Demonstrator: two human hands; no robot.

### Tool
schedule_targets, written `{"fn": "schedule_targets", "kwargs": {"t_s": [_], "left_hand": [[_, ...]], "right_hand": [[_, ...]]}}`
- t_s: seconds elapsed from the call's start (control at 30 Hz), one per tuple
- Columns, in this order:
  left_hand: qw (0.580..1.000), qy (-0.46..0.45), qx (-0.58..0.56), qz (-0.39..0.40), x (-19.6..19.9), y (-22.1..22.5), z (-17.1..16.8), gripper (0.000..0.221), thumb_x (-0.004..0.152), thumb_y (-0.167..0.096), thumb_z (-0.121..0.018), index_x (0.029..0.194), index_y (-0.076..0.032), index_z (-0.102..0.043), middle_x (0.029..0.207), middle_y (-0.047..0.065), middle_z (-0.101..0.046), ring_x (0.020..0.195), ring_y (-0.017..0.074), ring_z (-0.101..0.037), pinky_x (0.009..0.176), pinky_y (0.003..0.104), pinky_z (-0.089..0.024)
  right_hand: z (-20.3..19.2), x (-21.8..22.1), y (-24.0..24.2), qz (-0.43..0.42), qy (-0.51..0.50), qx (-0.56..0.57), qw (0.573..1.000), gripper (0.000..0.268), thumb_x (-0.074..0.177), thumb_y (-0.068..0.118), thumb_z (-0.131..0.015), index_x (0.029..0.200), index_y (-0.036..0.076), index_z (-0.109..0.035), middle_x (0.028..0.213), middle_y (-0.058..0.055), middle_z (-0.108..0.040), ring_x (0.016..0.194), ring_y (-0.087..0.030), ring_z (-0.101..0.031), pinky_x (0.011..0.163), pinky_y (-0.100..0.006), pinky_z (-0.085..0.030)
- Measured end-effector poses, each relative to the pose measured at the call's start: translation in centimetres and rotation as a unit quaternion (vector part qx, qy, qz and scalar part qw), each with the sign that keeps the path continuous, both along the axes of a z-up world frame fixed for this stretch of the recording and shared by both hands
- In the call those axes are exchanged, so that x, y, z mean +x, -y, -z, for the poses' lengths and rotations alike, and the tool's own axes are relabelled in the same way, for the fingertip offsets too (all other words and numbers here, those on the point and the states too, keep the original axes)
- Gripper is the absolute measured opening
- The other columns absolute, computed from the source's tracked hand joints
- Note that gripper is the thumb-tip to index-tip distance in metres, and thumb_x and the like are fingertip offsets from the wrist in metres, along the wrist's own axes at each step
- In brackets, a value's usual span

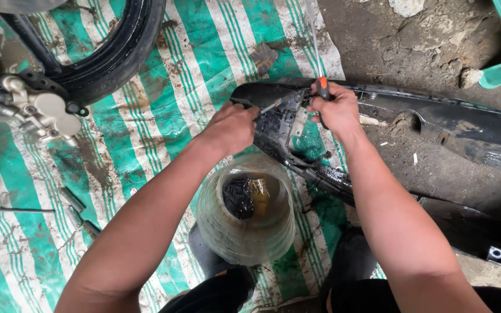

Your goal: Repairing a motorcycle fairing using a screwdriver to pry parts apart

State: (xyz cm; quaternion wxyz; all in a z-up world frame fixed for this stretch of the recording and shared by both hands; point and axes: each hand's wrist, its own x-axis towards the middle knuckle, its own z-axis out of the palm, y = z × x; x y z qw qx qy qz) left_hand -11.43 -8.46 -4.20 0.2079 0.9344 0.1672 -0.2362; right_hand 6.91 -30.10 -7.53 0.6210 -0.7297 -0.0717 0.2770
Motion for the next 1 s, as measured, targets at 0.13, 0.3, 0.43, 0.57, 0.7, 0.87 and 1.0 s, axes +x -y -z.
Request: {"fn": "schedule_targets", "kwargs": {"t_s": [0.13, 0.3, 0.43, 0.57, 0.7, 0.87, 1.0], "left_hand": [[0.998, -0.018, -0.052, -0.044, -0.4, 2.2, -4.9, 0.054, 0.107, -0.043, -0.063, 0.157, -0.022, -0.067, 0.143, 0.018, -0.074, 0.142, 0.0411, -0.064, 0.117, 0.06, -0.053], [0.997, -0.021, -0.024, -0.066, -0.8, 5.5, -3.9, 0.051, 0.103, -0.045, -0.056, 0.146, -0.024, -0.075, 0.14, 0.016, -0.077, 0.136, 0.0416, -0.07, 0.116, 0.059, -0.056], [0.998, -0.032, -0.009, -0.044, -0.6, 5.9, -5.4, 0.052, 0.098, -0.04, -0.058, 0.145, -0.027, -0.075, 0.139, 0.016, -0.077, 0.134, 0.0416, -0.071, 0.115, 0.059, -0.057], [0.999, -0.004, -0.014, -0.03, -0.8, 4.6, -4.3, 0.046, 0.1, -0.033, -0.059, 0.139, -0.024, -0.079, 0.131, 0.016, -0.08, 0.128, 0.0437, -0.074, 0.109, 0.059, -0.061], [0.999, -0.002, -0.016, -0.047, 0.4, 5.1, -5.2, 0.043, 0.1, -0.038, -0.057, 0.133, -0.021, -0.08, 0.13, 0.017, -0.081, 0.127, 0.046, -0.075, 0.106, 0.061, -0.062], [0.998, -0.019, -0.017, -0.066, 0.8, 6.4, -6.3, 0.043, 0.1, -0.042, -0.057, 0.128, -0.021, -0.083, 0.124, 0.016, -0.083, 0.124, 0.0433, -0.077, 0.104, 0.059, -0.063], [0.998, 0.015, -0.008, -0.062, 1.1, 7.0, -5.0, 0.042, 0.1, -0.032, -0.056, 0.122, -0.009, -0.083, 0.114, 0.021, -0.083, 0.115, 0.0475, -0.079, 0.098, 0.06, -0.065]], "right_hand": [[-1.6, -1.1, 1.6, 0.04, 0.014, 0.008, 0.999, 0.026, 0.088, 0.002, -0.077, 0.114, 0.005, -0.081, 0.087, -0.015, -0.076, 0.063, -0.022, -0.08, 0.045, -0.03, -0.071], [-6.5, -4.8, 4.0, 0.052, 0.041, -0.056, 0.996, 0.031, 0.084, 0.001, -0.074, 0.113, 0.006, -0.083, 0.091, -0.012, -0.07, 0.078, -0.018, -0.074, 0.064, -0.03, -0.072], [-1.9, -3.4, 5.5, 0.029, 0.089, -0.1, 0.991, 0.032, 0.083, 0.007, -0.075, 0.112, 0.016, -0.086, 0.079, -0.007, -0.068, 0.076, -0.018, -0.073, 0.06, -0.038, -0.061], [-3.2, -3.8, 5.6, -0.024, 0.097, -0.17, 0.98, 0.04, 0.086, 0.018, -0.076, 0.124, 0.028, -0.084, 0.105, -0.002, -0.074, 0.098, -0.019, -0.074, 0.087, -0.038, -0.059], [-4.7, -2.7, 5.1, -0.098, 0.165, -0.124, 0.974, 0.054, 0.085, 0.004, -0.067, 0.138, 0.003, -0.077, 0.162, -0.023, -0.06, 0.15, -0.047, -0.055, 0.124, -0.059, -0.044], [-2.2, -1.5, 3.0, -0.066, 0.13, -0.072, 0.987, 0.043, 0.085, 0.003, -0.069, 0.126, 0.005, -0.08, 0.141, -0.016, -0.064, 0.114, -0.036, -0.068, 0.096, -0.044, -0.06], [-2.1, -1.6, 2.9, -0.024, 0.104, -0.042, 0.993, 0.037, 0.084, -0.001, -0.071, 0.119, 0.005, -0.08, 0.12, -0.011, -0.065, 0.071, -0.026, -0.079, 0.064, -0.03, -0.073]]}}
